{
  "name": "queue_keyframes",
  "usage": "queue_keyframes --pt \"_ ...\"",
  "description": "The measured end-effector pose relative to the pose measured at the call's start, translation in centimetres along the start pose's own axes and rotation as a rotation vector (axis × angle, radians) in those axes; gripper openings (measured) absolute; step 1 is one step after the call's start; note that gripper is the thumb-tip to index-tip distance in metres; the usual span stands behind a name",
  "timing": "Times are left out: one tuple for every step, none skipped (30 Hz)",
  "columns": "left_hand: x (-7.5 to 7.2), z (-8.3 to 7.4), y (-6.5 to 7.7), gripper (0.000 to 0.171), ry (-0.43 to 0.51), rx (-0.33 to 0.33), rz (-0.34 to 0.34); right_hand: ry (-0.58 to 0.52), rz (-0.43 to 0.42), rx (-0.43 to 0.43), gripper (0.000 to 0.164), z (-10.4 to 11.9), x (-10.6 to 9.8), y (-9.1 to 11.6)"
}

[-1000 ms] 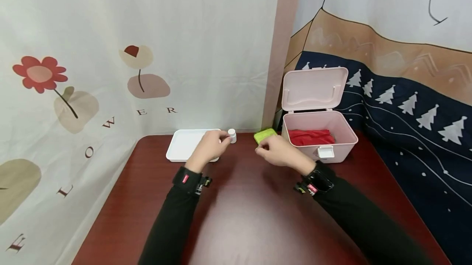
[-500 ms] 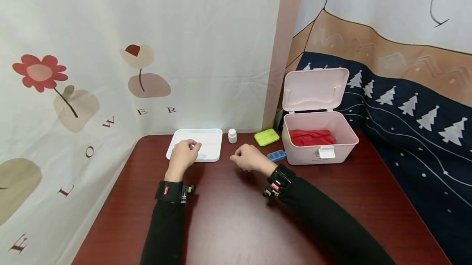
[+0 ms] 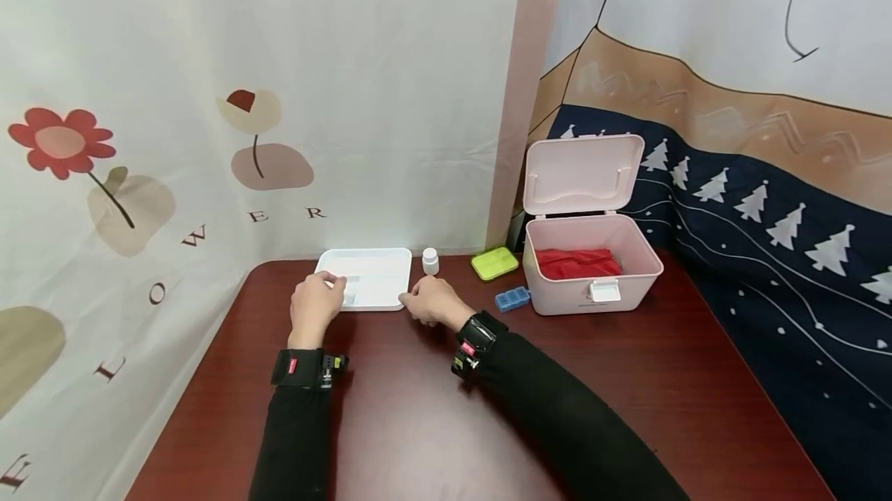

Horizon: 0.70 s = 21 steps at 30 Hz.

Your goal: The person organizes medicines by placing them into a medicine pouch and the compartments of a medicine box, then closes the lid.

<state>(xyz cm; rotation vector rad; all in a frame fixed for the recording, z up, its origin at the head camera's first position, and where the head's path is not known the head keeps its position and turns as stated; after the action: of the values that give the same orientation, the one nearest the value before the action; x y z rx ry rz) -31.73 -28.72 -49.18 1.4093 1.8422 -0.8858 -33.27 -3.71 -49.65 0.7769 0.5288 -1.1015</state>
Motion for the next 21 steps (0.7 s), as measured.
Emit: queue_keyframes --pt "-0.3 0.4 0.1 0.044 0.001 -0.020 -0.015 -0.001 -0.004 0.010 0.051 0.1 0.1 -0.2" --pt "-0.5 0.7 0.2 0.044 0.003 -0.041 -0.029 0.002 -0.005 0.018 0.052 0.2 0.3 -0.5" --pt "-0.8 1.1 0.3 0.045 0.005 -0.067 -0.042 0.003 -0.004 0.026 0.053 0.2 0.3 -0.6" --pt "-1.1 1.4 0.4 0.046 0.006 -0.096 -0.051 0.008 -0.001 0.028 0.053 0.2 0.4 -0.8" --pt "-1.3 1.8 0.5 0.048 0.007 -0.123 -0.056 0.026 -0.001 0.022 0.055 -0.1 0.8 -1.5" --pt "-1.4 2.2 0.6 0.050 0.008 -0.150 -0.055 0.033 0.009 0.018 0.055 -0.2 0.9 -1.8" --pt "-1.6 2.5 0.6 0.052 0.008 -0.171 -0.049 0.039 0.020 0.012 0.054 -0.2 1.1 -2.0" --pt "-1.7 2.9 0.7 0.054 0.009 -0.187 -0.040 0.047 0.032 0.004 0.054 -0.2 1.2 -2.3" --pt "-1.7 3.2 0.7 0.056 0.010 -0.199 -0.029 0.053 0.041 -0.002 0.054 -0.2 1.4 -2.5" --pt "-1.8 3.4 0.7 0.056 0.012 -0.204 -0.018 0.058 0.048 -0.006 0.053 -0.2 1.5 -2.8" --pt "-1.8 3.7 0.6 0.055 0.011 -0.204 -0.009 0.071 0.040 -0.014 0.053 -0.5 2.0 -3.6" --pt "-1.7 3.9 0.6 0.054 0.013 -0.203 -0.002 0.066 0.035 -0.024 0.054 -0.8 2.4 -4.2" --pt "-1.7 4.1 0.6 0.052 0.013 -0.199 0.003 0.066 0.033 -0.024 0.053 -0.7 2.5 -4.3" --pt "-1.6 4.3 0.6 0.050 0.012 -0.192 0.008 0.063 0.030 -0.018 0.054 -0.6 2.6 -4.3" --pt "-1.6 4.3 0.6 0.049 0.010 -0.186 0.013 0.055 0.019 -0.010 0.054 -0.5 2.7 -4.2" --pt "-1.6 4.4 0.6 0.048 0.010 -0.186 0.018 0.049 0.005 0.000 0.055 -0.4 2.7 -4.1" --pt "-1.5 4.5 0.6 0.047 0.009 -0.187 0.026 0.043 -0.010 0.008 0.056 -0.3 2.6 -3.8" --pt "-1.5 4.5 0.6 0.047 0.007 -0.186 0.034 0.031 -0.016 0.023 0.056 0.0 2.2 -3.1" --pt "-1.5 4.6 0.7 0.048 0.004 -0.183 0.044 0.025 -0.019 0.048 0.055 0.8 1.6 -2.1" --pt "-1.5 4.6 0.7 0.049 0.000 -0.178 0.054 0.021 -0.038 0.055 0.055 0.8 1.6 -1.9" --pt "-1.5 4.6 0.6 0.051 -0.002 -0.175 0.062 0.020 -0.055 0.062 0.055 0.8 1.5 -1.9"
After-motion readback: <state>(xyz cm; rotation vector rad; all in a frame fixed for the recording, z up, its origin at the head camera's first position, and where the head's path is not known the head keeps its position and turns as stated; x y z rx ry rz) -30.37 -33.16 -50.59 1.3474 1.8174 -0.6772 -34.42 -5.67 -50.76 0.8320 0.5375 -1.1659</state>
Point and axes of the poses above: each hand's wrist, its own y-axis away from the middle knuckle, its own x-axis out of the palm, z = x × y, the point moved 3 cm from there along -y, towards the middle knuckle, and after that the axes turned 6 degrees about x, right-handed, at the moved point
